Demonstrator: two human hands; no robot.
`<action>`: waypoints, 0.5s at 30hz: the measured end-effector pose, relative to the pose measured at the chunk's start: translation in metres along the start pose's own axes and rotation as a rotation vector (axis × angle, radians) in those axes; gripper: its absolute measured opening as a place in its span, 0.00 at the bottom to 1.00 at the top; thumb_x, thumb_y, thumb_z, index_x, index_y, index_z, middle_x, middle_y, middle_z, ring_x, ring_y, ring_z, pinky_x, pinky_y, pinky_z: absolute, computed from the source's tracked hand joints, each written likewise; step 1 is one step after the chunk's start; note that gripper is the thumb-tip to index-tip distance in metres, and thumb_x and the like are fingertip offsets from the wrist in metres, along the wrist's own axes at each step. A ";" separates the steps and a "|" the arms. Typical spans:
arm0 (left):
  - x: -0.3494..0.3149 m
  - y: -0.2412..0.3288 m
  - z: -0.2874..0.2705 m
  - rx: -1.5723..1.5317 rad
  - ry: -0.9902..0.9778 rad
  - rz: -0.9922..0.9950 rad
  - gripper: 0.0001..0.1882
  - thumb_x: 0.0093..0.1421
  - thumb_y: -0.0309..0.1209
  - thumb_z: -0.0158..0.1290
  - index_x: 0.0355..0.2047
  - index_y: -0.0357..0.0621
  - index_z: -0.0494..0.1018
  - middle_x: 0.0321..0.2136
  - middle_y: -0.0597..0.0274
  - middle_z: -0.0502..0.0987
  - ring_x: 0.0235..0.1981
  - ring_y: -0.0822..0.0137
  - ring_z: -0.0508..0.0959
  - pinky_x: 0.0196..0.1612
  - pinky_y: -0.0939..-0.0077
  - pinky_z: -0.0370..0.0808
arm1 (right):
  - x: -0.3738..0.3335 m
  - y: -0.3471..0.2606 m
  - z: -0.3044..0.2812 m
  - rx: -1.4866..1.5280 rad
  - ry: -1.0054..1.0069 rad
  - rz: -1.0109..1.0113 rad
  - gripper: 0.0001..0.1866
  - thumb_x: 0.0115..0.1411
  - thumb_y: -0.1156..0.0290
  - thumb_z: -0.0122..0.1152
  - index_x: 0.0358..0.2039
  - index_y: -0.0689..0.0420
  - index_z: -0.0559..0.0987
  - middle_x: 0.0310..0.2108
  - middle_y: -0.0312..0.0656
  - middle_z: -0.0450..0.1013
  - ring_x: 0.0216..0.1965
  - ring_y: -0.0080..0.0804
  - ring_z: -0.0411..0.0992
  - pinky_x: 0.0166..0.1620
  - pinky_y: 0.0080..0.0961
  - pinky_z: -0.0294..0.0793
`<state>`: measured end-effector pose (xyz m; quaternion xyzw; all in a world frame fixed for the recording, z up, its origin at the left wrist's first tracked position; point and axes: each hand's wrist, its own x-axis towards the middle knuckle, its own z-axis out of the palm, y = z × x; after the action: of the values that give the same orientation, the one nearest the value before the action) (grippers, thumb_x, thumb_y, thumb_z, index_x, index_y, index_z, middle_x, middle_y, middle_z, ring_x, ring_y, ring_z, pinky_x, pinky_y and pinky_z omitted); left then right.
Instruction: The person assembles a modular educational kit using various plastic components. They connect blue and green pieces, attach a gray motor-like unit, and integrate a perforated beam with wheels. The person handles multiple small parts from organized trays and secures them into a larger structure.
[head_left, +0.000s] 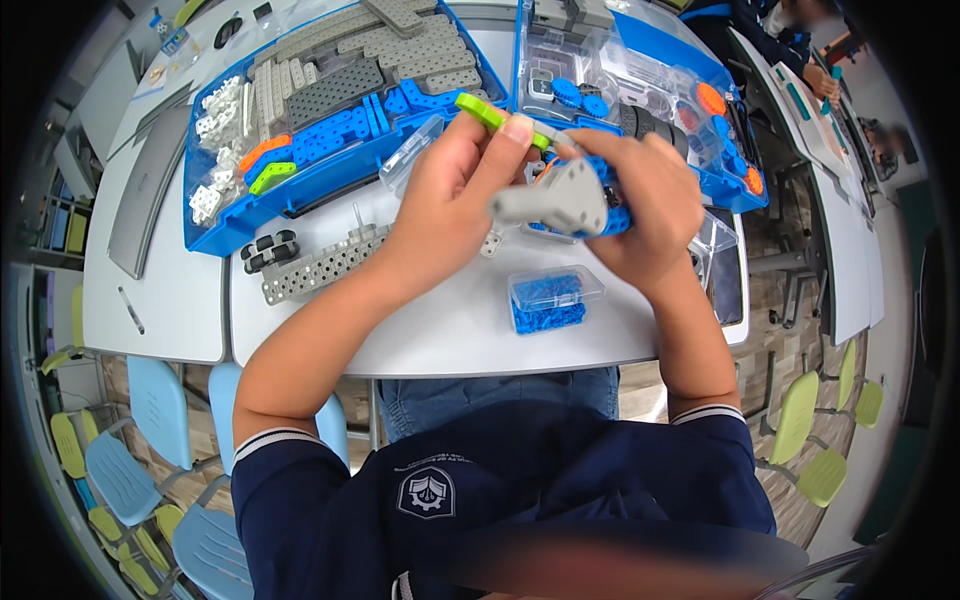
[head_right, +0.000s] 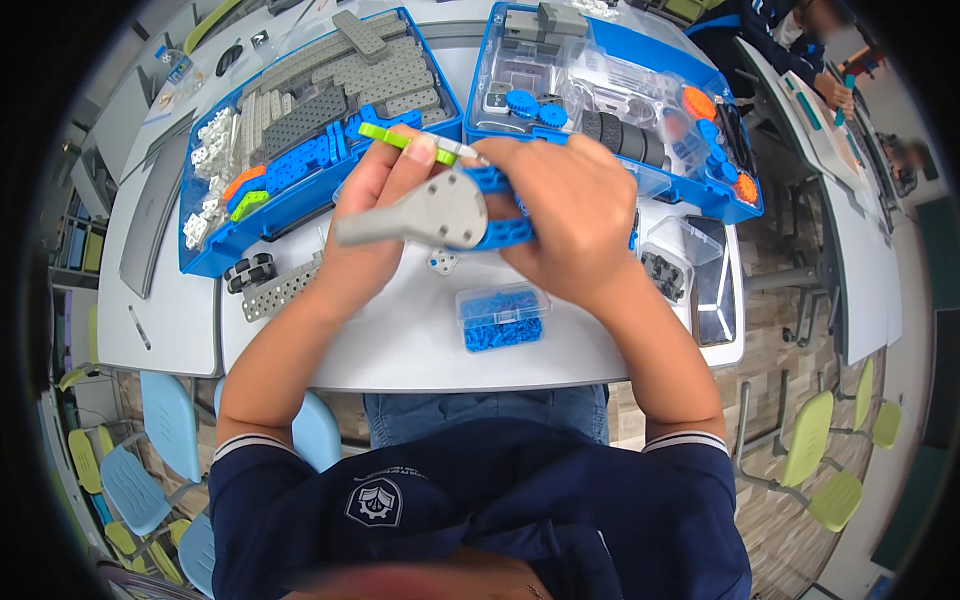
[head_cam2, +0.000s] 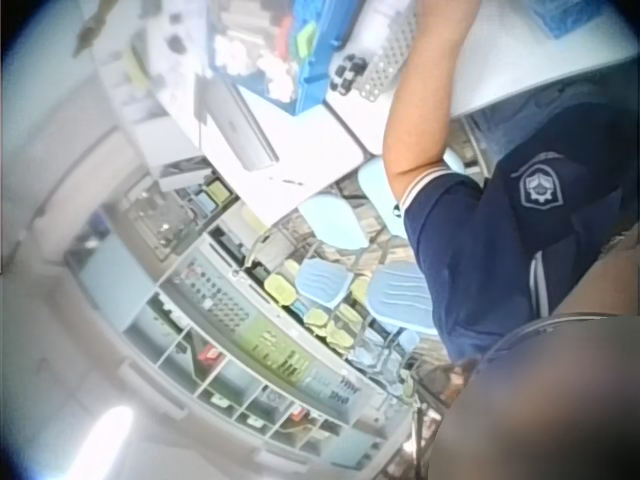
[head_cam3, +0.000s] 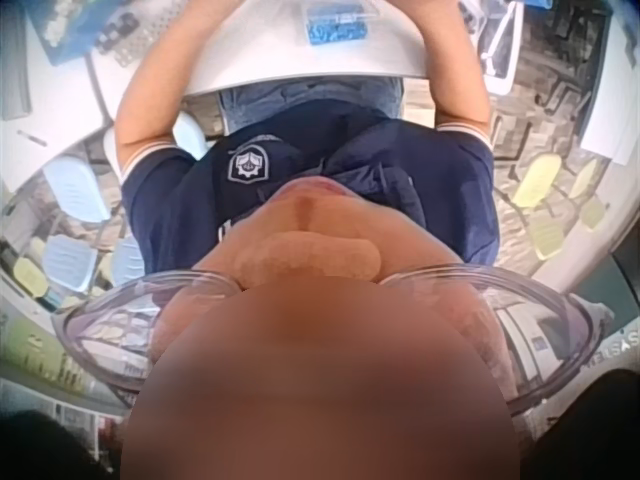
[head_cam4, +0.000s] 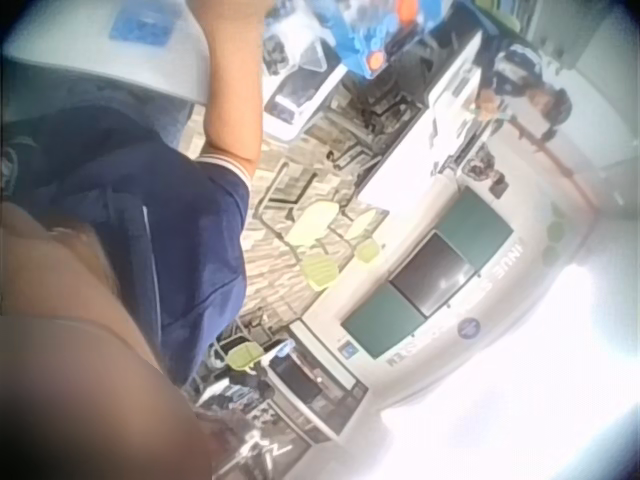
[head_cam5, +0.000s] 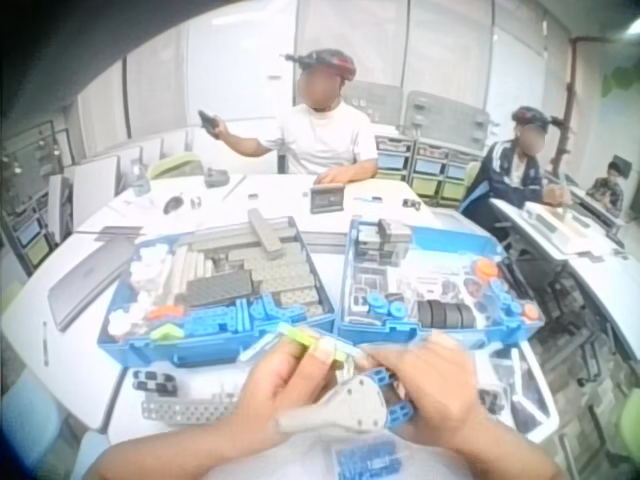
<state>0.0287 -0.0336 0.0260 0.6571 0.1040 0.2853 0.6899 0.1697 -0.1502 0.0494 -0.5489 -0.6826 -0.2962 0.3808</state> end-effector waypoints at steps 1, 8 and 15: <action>0.002 0.002 -0.004 0.064 -0.030 -0.004 0.19 0.72 0.46 0.43 0.40 0.41 0.69 0.26 0.67 0.71 0.23 0.79 0.70 0.26 0.83 0.67 | 0.001 0.004 -0.002 0.013 -0.015 0.020 0.23 0.35 0.76 0.70 0.37 0.61 0.80 0.24 0.38 0.76 0.21 0.31 0.71 0.25 0.29 0.61; 0.014 0.020 -0.033 -0.419 -0.468 -0.209 0.34 0.71 0.57 0.34 0.46 0.35 0.71 0.26 0.63 0.72 0.22 0.71 0.76 0.20 0.79 0.70 | 0.003 0.022 -0.012 -0.187 0.076 -0.138 0.20 0.41 0.71 0.66 0.39 0.55 0.82 0.27 0.29 0.79 0.24 0.22 0.72 0.35 0.26 0.57; 0.014 0.024 -0.033 -0.559 -0.513 -0.363 0.23 0.71 0.41 0.43 0.52 0.29 0.68 0.37 0.50 0.78 0.29 0.63 0.81 0.27 0.71 0.80 | 0.003 0.028 -0.008 -0.106 0.095 -0.178 0.18 0.44 0.69 0.64 0.40 0.53 0.83 0.36 0.34 0.80 0.36 0.28 0.77 0.44 0.24 0.62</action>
<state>0.0171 0.0017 0.0484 0.4656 -0.0386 0.0033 0.8842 0.1985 -0.1485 0.0559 -0.4909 -0.6930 -0.3903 0.3556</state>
